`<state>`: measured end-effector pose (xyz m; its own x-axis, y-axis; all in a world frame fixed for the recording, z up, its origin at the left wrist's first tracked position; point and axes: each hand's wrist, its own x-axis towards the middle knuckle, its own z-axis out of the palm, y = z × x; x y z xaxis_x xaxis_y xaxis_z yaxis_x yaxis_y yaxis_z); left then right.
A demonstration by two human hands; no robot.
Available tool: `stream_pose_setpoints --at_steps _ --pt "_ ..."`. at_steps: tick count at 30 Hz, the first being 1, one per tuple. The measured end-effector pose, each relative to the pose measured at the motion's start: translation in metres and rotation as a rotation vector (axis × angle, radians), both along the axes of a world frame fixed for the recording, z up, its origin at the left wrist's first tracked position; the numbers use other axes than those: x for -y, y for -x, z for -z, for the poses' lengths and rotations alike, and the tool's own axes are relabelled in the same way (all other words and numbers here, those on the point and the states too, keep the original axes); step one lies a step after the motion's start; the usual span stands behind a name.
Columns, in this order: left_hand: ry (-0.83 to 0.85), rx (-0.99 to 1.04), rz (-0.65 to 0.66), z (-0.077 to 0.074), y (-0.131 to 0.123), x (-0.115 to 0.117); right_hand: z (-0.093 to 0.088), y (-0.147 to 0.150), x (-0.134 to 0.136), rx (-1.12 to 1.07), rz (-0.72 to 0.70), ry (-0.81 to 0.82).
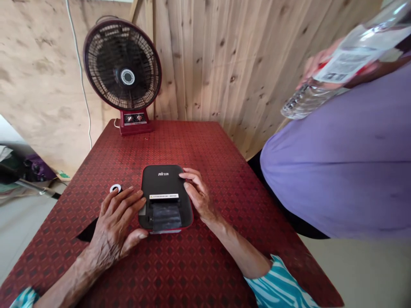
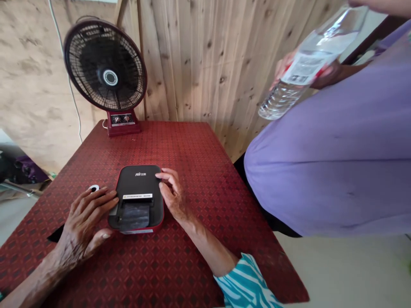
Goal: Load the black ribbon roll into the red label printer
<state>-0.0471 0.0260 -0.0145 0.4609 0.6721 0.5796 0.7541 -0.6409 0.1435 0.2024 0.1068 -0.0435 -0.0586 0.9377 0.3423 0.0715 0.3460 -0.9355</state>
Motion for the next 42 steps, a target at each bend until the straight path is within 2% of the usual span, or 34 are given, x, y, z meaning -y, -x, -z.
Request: stream_pose_setpoints --at_steps 4,6,9,13,15,17,20,22,29,38,42 --pt "-0.004 0.034 0.009 0.000 -0.001 -0.001 0.001 0.002 0.000 0.024 -0.003 -0.025" --pt "0.055 0.101 0.011 -0.001 -0.001 0.000 0.005 0.004 0.000 -0.002 0.000 -0.019" --pt "0.256 0.328 -0.026 -0.004 -0.003 0.003 0.017 0.008 0.001 -0.059 0.038 0.004" --pt "0.482 0.687 -0.183 -0.009 -0.007 0.007 0.030 0.012 0.005 -0.129 0.023 0.099" --pt "0.640 0.828 -0.175 -0.010 -0.007 0.006 0.033 0.014 0.006 -0.185 0.010 0.148" --pt "0.833 0.915 -0.114 -0.012 -0.006 0.005 0.034 0.015 0.005 -0.230 0.009 0.182" --pt "1.072 0.937 -0.057 -0.017 -0.003 0.002 0.035 0.016 0.003 -0.255 0.022 0.198" --pt "1.151 0.929 -0.052 -0.020 -0.002 -0.001 0.035 0.016 0.002 -0.254 0.030 0.204" --pt "1.260 0.849 -0.115 -0.032 -0.008 -0.017 0.034 0.015 0.003 -0.248 0.029 0.213" --pt "1.398 0.998 -0.177 -0.030 -0.008 -0.022 0.031 0.015 0.004 -0.252 0.014 0.212" --pt "1.445 0.982 -0.143 -0.030 -0.006 -0.025 0.035 0.017 0.003 -0.260 0.030 0.216"
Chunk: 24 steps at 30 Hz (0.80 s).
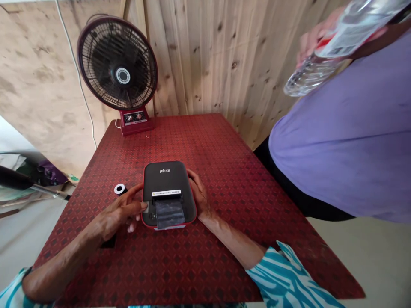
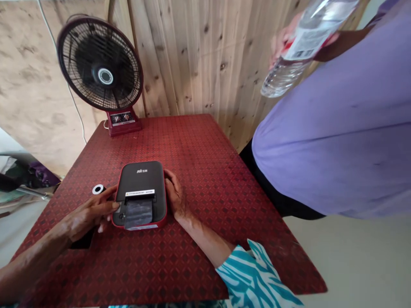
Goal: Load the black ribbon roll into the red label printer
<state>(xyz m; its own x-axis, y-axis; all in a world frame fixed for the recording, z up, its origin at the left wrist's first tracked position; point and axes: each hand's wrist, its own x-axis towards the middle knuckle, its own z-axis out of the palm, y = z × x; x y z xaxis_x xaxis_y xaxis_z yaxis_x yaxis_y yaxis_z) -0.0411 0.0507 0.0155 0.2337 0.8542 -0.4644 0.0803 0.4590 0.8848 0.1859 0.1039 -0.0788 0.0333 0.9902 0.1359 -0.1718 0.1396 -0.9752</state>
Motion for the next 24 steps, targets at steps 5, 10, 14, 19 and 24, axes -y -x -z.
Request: stream_pose_setpoints --at_steps 5,10,14,19,24 --pt "-0.036 0.007 -0.001 0.007 0.000 0.001 -0.001 0.000 0.001 0.005 0.004 -0.018" --pt "-0.021 0.039 -0.011 0.013 0.001 0.001 -0.001 -0.001 0.002 0.014 0.004 -0.049" --pt "-0.018 0.027 -0.010 0.012 0.002 -0.001 0.002 0.001 0.000 0.006 0.010 -0.053" --pt "-0.065 -0.080 -0.024 -0.003 -0.002 0.004 0.004 0.001 -0.002 -0.015 -0.003 -0.065" --pt "-0.375 -0.448 0.048 -0.031 0.004 0.000 0.003 0.002 -0.003 -0.003 -0.004 -0.059"
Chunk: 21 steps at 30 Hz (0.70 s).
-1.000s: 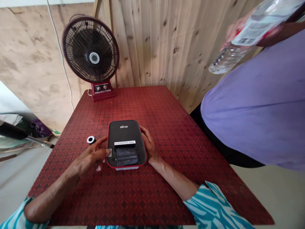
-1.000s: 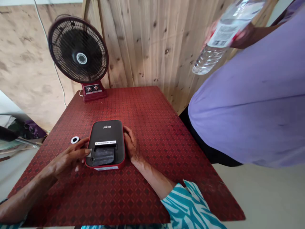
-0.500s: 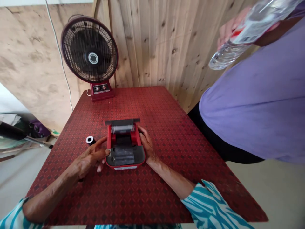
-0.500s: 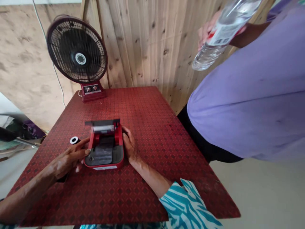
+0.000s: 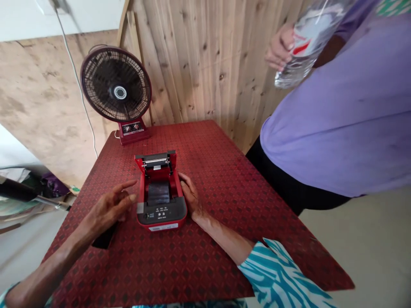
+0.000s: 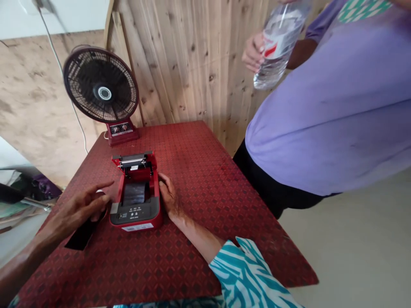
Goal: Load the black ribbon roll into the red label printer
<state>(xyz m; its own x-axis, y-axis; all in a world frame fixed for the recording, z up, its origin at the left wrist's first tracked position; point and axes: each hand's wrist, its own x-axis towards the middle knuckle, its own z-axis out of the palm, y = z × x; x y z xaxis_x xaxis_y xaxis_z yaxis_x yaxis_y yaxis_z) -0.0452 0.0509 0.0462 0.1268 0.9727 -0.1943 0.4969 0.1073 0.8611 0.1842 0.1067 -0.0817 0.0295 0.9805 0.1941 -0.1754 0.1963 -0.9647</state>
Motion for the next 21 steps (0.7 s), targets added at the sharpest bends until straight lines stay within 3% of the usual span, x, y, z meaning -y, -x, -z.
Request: stream_pose_setpoints --at_steps 2,5,8,11,16,21 --pt "-0.163 -0.171 0.069 -0.008 -0.002 -0.010 0.000 0.000 0.000 0.007 0.009 -0.005" --pt "-0.392 -0.379 0.291 -0.010 -0.017 -0.030 0.000 -0.001 -0.001 0.018 -0.009 -0.025" --pt "-0.500 -0.527 0.487 -0.007 -0.039 -0.049 0.000 -0.004 -0.001 0.034 -0.027 -0.044" --pt "-0.480 -0.641 0.494 -0.008 -0.051 -0.060 0.000 -0.006 -0.002 0.034 -0.040 -0.056" --pt "-0.273 -0.717 0.500 -0.021 -0.053 -0.059 0.001 -0.005 -0.003 0.028 -0.054 -0.037" --pt "-0.233 -1.100 0.495 -0.019 -0.071 -0.060 0.000 -0.006 -0.001 0.048 -0.030 -0.041"
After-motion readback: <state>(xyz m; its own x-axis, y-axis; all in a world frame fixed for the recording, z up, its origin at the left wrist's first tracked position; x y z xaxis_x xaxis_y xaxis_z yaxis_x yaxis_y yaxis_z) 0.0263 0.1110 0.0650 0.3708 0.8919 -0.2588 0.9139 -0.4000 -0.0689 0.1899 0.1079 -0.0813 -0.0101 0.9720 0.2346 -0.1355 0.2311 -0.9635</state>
